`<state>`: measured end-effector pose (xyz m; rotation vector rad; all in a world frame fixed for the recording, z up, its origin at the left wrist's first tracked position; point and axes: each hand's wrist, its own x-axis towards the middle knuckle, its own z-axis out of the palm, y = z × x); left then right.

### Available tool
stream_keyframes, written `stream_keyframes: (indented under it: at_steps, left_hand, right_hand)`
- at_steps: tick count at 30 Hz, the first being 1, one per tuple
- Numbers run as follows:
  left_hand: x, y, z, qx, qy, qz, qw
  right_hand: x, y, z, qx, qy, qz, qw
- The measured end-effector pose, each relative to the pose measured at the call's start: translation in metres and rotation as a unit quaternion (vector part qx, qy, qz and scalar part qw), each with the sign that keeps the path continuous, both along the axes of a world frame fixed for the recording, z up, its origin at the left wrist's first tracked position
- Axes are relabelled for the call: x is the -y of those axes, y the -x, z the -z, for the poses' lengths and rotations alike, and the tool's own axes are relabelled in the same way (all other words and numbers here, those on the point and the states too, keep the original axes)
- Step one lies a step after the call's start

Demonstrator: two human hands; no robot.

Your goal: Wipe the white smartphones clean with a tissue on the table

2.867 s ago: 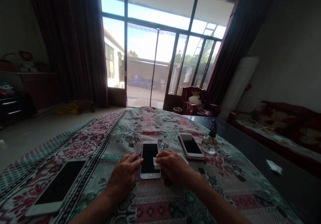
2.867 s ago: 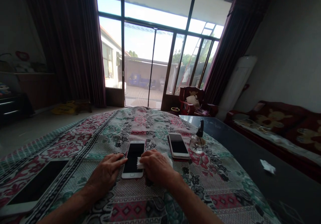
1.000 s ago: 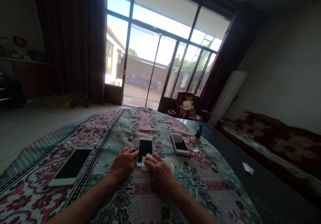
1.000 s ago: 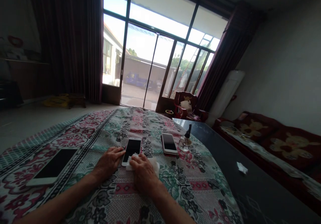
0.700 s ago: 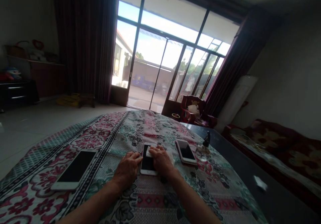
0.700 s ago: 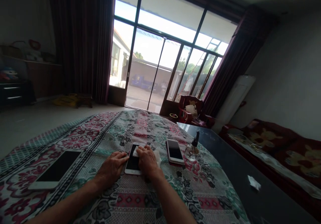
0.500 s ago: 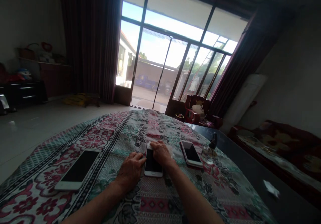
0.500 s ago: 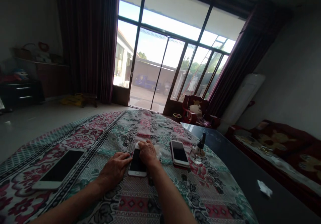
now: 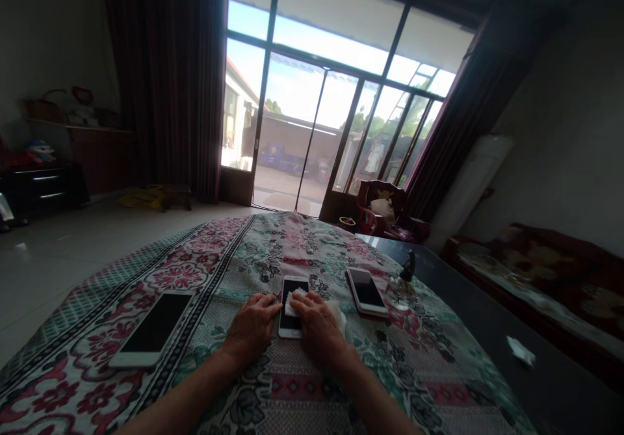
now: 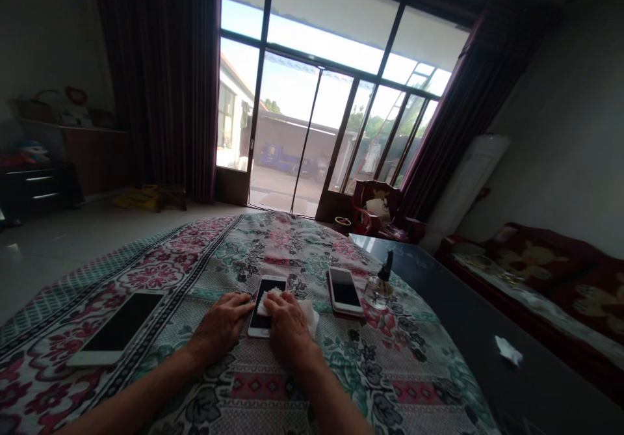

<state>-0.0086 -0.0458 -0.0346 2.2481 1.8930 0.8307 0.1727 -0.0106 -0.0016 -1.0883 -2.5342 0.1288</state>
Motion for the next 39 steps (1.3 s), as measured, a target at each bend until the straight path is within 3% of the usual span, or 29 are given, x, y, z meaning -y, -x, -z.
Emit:
stream_keyframes:
  at_steps: [6, 10, 14, 24, 28, 32, 39]
  left_hand:
    - [0.001, 0.001, -0.001, 0.021, 0.0, 0.004, 1.0]
    - [0.001, 0.001, 0.0, 0.016, -0.006, 0.002, 1.0]
    - [0.0, 0.001, 0.001, 0.007, -0.005, -0.001, 1.0]
    - [0.001, -0.001, -0.005, -0.001, 0.015, 0.0, 1.0]
    - [0.001, -0.001, -0.006, -0.005, 0.02, 0.002, 1.0]
    - [0.001, -0.001, -0.004, -0.007, 0.017, -0.001, 1.0]
    - [-0.001, 0.0, -0.001, -0.01, 0.01, 0.001, 1.0]
  right_hand:
    - [0.046, -0.02, -0.002, 0.0, 0.022, -0.041, 0.999]
    - [0.054, -0.029, 0.0, -0.021, 0.032, -0.062, 0.997]
    - [0.032, -0.028, 0.002, -0.039, 0.024, -0.05, 0.998]
    - [-0.063, -0.004, 0.0, -0.041, 0.034, 0.039, 0.998]
    - [-0.08, 0.001, 0.003, -0.043, 0.042, 0.065, 0.996]
    - [-0.068, -0.004, 0.004, -0.041, 0.044, 0.044, 0.997]
    - [-0.008, -0.027, 0.003, -0.042, 0.026, -0.018, 0.999]
